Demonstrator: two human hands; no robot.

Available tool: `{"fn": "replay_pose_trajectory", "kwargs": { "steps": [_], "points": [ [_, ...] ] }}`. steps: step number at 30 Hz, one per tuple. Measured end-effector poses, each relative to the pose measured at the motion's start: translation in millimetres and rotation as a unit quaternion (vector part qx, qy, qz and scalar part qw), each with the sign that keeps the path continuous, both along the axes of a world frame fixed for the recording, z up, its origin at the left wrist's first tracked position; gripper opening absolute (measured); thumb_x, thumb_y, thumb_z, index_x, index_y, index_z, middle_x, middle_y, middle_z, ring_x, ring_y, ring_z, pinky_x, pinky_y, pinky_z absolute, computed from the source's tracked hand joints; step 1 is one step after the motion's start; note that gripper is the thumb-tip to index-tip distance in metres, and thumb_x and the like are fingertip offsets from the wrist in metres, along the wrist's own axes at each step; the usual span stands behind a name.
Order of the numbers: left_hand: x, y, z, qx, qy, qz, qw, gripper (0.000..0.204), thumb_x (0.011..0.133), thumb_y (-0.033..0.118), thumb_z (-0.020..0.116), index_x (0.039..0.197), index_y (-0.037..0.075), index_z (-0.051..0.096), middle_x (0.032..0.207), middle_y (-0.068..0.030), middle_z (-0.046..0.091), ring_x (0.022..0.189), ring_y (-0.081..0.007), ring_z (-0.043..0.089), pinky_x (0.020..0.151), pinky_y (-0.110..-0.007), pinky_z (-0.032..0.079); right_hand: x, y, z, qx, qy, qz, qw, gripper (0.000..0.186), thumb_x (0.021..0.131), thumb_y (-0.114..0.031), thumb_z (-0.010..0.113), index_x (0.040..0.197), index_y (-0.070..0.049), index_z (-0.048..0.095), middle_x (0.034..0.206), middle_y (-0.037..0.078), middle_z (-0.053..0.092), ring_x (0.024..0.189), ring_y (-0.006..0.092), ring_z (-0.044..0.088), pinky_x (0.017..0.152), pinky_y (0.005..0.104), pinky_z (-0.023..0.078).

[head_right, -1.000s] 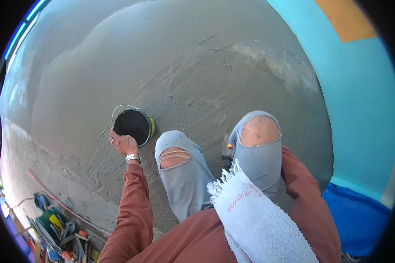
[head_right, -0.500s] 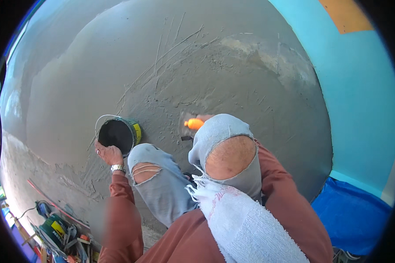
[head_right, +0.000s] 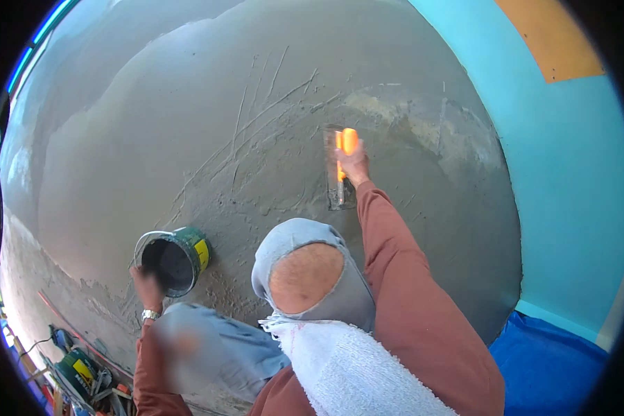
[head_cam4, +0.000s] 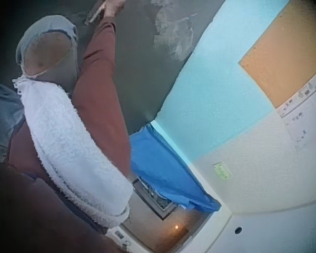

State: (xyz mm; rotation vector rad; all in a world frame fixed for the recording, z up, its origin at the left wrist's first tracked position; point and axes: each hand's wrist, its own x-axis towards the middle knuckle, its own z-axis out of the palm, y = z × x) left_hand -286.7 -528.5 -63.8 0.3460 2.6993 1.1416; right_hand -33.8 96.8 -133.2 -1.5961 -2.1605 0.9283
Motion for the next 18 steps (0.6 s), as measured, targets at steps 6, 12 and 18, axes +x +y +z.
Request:
{"fn": "replay_pose_trajectory", "kwargs": {
  "steps": [6,12,18],
  "points": [
    [-22,1,24,-0.004,-0.256,0.103,0.961,0.024,0.075,-0.002,0.052,0.095,0.01,0.044,0.086,-0.0013,0.039,0.077,-0.0139,0.041,0.068,-0.027,0.04,50,77,-54,-0.037,0.107,-0.22,0.969,0.048,0.085,-0.034,0.081,0.112,-0.005,0.053,0.097,0.008,0.063,0.078,0.0207,0.065,0.064,0.0363,0.055],
    [-18,-14,14,0.0,-0.205,0.176,0.963,0.017,0.077,0.003,0.056,0.091,0.008,0.046,0.082,-0.0017,0.041,0.072,-0.0141,0.041,0.066,-0.031,0.039,25,149,-51,-0.015,-0.006,-0.232,0.973,0.05,0.079,-0.038,0.084,0.104,-0.001,0.061,0.099,0.015,0.07,0.087,0.0271,0.07,0.077,0.0418,0.054],
    [19,33,-6,0.016,-0.099,0.298,0.949,0.038,0.084,0.018,0.062,0.117,-0.002,0.057,0.108,-0.0127,0.064,0.096,-0.0228,0.06,0.087,-0.036,0.048,-85,195,-51,-0.028,0.026,-0.098,0.994,0.036,0.077,-0.017,0.083,0.106,-0.004,0.065,0.085,0.008,0.071,0.073,0.021,0.071,0.062,0.0392,0.056]
  ]
}}
